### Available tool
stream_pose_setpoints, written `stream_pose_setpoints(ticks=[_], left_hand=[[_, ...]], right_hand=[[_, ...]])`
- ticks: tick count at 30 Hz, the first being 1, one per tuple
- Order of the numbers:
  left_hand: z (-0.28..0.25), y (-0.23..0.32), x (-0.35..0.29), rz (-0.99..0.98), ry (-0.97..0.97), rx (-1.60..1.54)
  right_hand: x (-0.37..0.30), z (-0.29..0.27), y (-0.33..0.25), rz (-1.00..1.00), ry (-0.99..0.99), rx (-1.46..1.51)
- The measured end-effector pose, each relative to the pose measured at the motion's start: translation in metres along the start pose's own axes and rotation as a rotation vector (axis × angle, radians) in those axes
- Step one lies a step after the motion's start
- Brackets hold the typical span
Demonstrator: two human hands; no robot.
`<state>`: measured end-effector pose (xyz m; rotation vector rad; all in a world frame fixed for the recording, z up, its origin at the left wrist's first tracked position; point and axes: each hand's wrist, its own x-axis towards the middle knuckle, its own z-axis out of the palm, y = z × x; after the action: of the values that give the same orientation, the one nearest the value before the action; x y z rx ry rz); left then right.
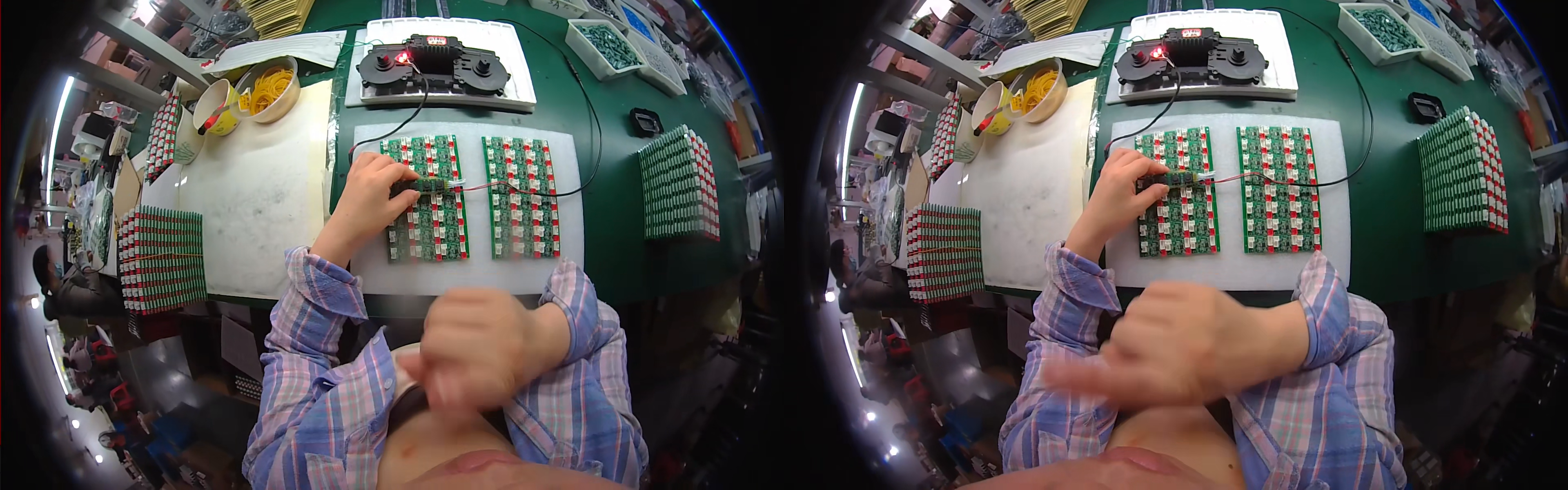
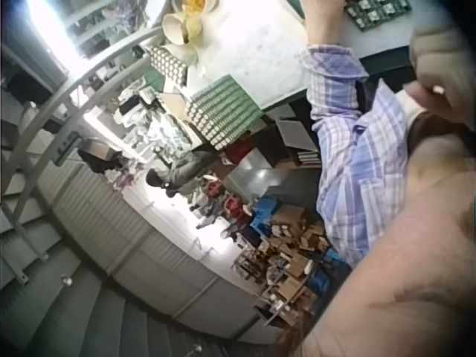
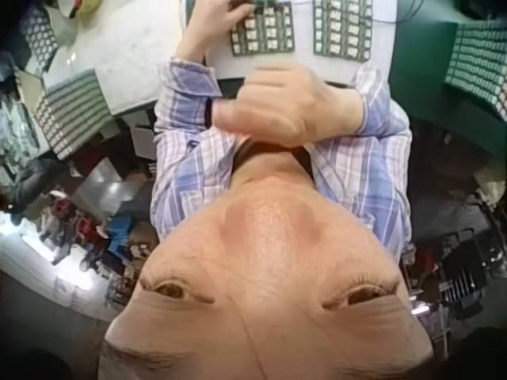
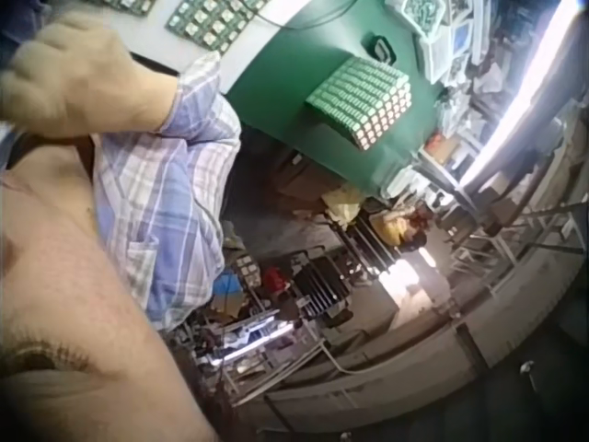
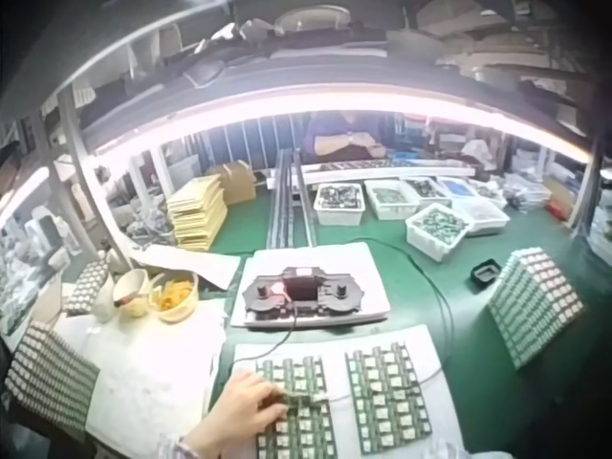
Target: The recorder is assembling small electronic components onto green circuit boards at a production station.
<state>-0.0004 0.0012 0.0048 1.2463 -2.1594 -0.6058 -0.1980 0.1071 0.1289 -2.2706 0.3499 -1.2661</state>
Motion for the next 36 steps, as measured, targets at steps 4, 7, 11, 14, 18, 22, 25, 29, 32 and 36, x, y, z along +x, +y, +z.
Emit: stream_pose_setpoints(ticks=[4, 7, 11, 14, 18, 22, 25, 29, 32, 36], left_hand=[[0.001, 0.001, 0.003, -0.015, -0.003, -0.014], [0.001, 0.002, 0.003, -0.01, -0.005, -0.012], [0.001, 0.0, 0.002, -0.002, -0.002, -0.012], [0.002, -0.001, 0.0, 0.001, 0.006, -0.006], [0.002, 0.002, -0.001, 0.022, 0.028, 0.049], [0.002, 0.0, -0.002, 0.107, 0.045, 0.117], [0.001, 0.0, -0.001, 0.141, 0.06, 0.142], [0.001, 0.001, -0.002, 0.153, 0.083, 0.146], [-0.002, 0.001, -0.002, 0.136, 0.09, 0.154], [0.002, 0.001, -0.002, 0.104, 0.087, 0.147]], right_hand=[[0.002, 0.008, -0.014, -0.13, 0.12, 0.245], [-0.006, 0.02, -0.012, -0.174, 0.164, 0.144], [-0.002, 0.016, -0.011, -0.162, 0.136, 0.086], [-0.004, 0.01, 0.005, -0.03, -0.02, -0.121], [-0.03, 0.004, 0.07, 0.248, -0.182, -0.539], [-0.062, 0.003, 0.115, 0.356, -0.172, -0.788], [-0.069, 0.006, 0.127, 0.387, -0.169, -0.812], [-0.071, 0.007, 0.133, 0.374, -0.099, -0.749], [-0.069, 0.01, 0.133, 0.346, -0.101, -0.794], [-0.062, 0.007, 0.13, 0.323, -0.137, -0.877]])
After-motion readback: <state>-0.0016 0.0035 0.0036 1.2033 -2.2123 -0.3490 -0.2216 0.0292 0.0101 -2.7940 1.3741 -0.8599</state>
